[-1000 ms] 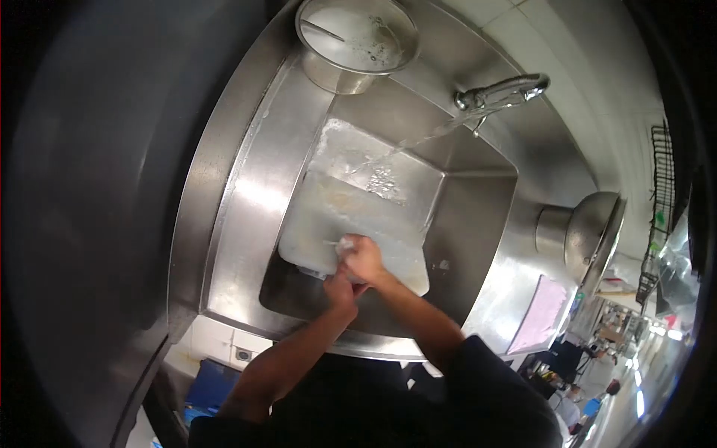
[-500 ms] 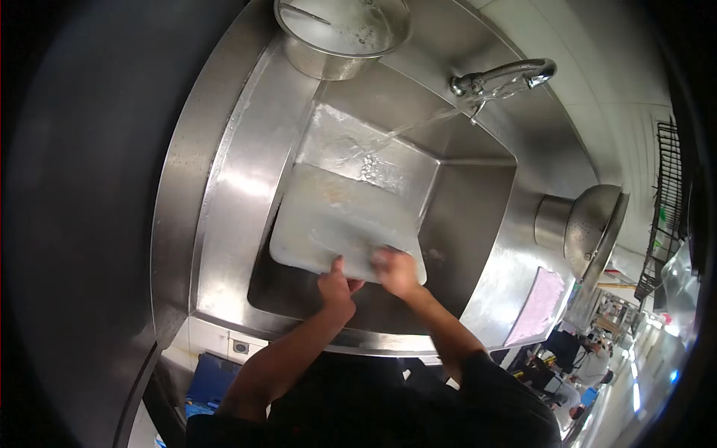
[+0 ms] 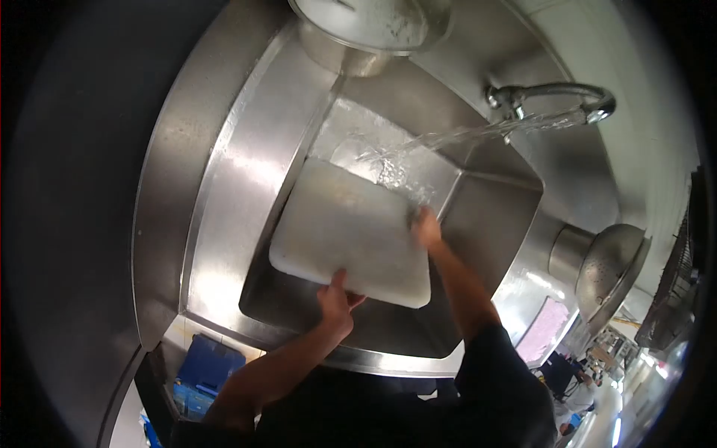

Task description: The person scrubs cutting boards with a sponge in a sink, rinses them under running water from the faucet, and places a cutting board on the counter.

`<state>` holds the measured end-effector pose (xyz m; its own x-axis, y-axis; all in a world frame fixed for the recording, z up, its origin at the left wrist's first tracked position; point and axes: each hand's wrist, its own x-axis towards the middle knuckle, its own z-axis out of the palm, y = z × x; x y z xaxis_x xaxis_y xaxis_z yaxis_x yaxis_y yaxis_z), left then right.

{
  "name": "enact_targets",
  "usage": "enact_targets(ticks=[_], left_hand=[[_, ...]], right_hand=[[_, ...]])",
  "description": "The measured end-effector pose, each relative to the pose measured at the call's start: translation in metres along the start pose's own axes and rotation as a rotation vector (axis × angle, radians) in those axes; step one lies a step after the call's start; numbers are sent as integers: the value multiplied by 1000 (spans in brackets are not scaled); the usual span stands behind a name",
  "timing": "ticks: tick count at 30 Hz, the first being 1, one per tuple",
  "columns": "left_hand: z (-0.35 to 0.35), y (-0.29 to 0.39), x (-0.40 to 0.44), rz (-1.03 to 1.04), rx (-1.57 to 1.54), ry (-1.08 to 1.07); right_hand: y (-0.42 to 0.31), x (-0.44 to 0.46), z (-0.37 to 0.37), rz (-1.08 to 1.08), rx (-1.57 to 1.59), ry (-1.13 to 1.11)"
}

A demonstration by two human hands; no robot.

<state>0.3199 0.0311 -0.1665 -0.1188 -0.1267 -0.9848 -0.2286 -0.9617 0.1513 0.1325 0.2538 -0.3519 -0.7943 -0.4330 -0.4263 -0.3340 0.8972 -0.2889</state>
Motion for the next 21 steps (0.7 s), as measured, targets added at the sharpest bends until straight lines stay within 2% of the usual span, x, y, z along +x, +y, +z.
enact_targets(ticks=[2,3,4,6,8,10,11,13,15,17,18,20,21], left_hand=[[0,5,-1,5,54,22],[1,8,1,9,28,18],[-3,7,2,23,48,10],[-8,3,1,36,67,15],[-2,5,-1,44,73,87],[-5,6,0,-1,95,48],[-5,6,0,-53,122,-6],[-11,0,4,-33,131,19],[-6,1,6,0,102,16],[-7,7,0,12,123,0],[-12,-1,6,25,116,-11],[-25,-17,29,30,4,-151],[-22,-13,25,46,5,-161]], right_hand=[[-85,-72,-61,45,180,-159],[-124,-104,-89,-244,188,-52],[-136,-104,-87,-252,180,-66],[-147,-97,-78,-178,160,-179],[-105,-24,-26,-158,131,-120],[-94,53,-1,48,23,27],[-99,66,1,46,30,27],[-124,62,1,139,55,-48],[-161,11,-2,31,129,-114],[-208,-45,-36,-85,170,-152],[-213,-56,-44,-96,166,-138],[-222,-59,-56,-206,430,-161],[-219,-45,-55,-218,432,-146]])
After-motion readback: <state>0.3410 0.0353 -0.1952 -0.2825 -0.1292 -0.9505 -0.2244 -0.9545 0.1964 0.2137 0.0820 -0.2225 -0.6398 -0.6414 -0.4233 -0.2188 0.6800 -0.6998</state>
